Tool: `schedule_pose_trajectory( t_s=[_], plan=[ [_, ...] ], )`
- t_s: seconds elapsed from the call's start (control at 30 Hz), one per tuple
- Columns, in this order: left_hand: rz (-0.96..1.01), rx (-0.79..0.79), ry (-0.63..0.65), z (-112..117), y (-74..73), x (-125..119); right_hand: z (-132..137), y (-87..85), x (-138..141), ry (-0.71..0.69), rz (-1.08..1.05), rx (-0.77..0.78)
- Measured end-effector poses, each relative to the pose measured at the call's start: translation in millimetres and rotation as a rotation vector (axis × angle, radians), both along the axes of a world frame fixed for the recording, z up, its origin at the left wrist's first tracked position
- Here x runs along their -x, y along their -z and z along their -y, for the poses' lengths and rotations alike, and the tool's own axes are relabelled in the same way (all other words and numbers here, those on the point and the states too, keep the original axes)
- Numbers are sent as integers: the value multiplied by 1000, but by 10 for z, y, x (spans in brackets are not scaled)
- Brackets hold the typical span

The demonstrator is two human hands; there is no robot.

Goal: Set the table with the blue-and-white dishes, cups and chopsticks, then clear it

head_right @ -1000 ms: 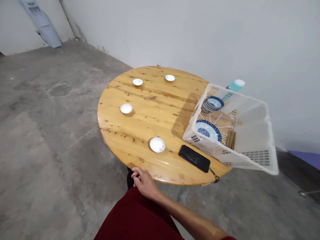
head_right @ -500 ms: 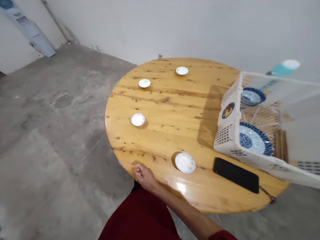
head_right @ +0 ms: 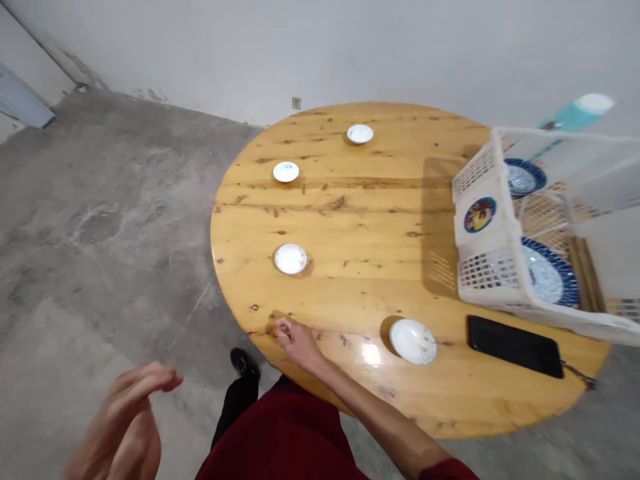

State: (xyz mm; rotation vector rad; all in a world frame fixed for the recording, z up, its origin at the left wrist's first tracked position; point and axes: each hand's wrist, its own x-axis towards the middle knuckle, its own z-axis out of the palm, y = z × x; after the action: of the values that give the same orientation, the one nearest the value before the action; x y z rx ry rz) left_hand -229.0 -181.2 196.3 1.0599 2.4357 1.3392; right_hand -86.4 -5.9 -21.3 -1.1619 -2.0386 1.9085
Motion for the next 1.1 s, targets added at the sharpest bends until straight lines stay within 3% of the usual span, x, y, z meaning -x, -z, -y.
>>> schedule_pose_trajectory(
  t_s=[0.1,0.23,0.37,0.5,0.6,0.73,0.93,1.1],
  plan=[
    [107,39,-26,91,327,443,77,-2,229,86,9,9],
    [189,195,-39,458,714,1127,267,35,671,207,68,65],
    [289,268,-68,758,927,1835,569,28,1290,280,74,103],
    [390,268,-61,778,1041,2497,889,-37,1928,260,46,111],
    [425,232,-12,588,1126,2906,1010,-97,2281,229,24,61],
    [466,205,150,98,1238,3255,924,-137,2547,237,44,-51],
    [441,280,472,-756,1346,3484,477,-14,2861,384,58,-52],
    [379,377,556,-1383,1329,3755,-97,60,3234,466,25,-40]
  ],
)
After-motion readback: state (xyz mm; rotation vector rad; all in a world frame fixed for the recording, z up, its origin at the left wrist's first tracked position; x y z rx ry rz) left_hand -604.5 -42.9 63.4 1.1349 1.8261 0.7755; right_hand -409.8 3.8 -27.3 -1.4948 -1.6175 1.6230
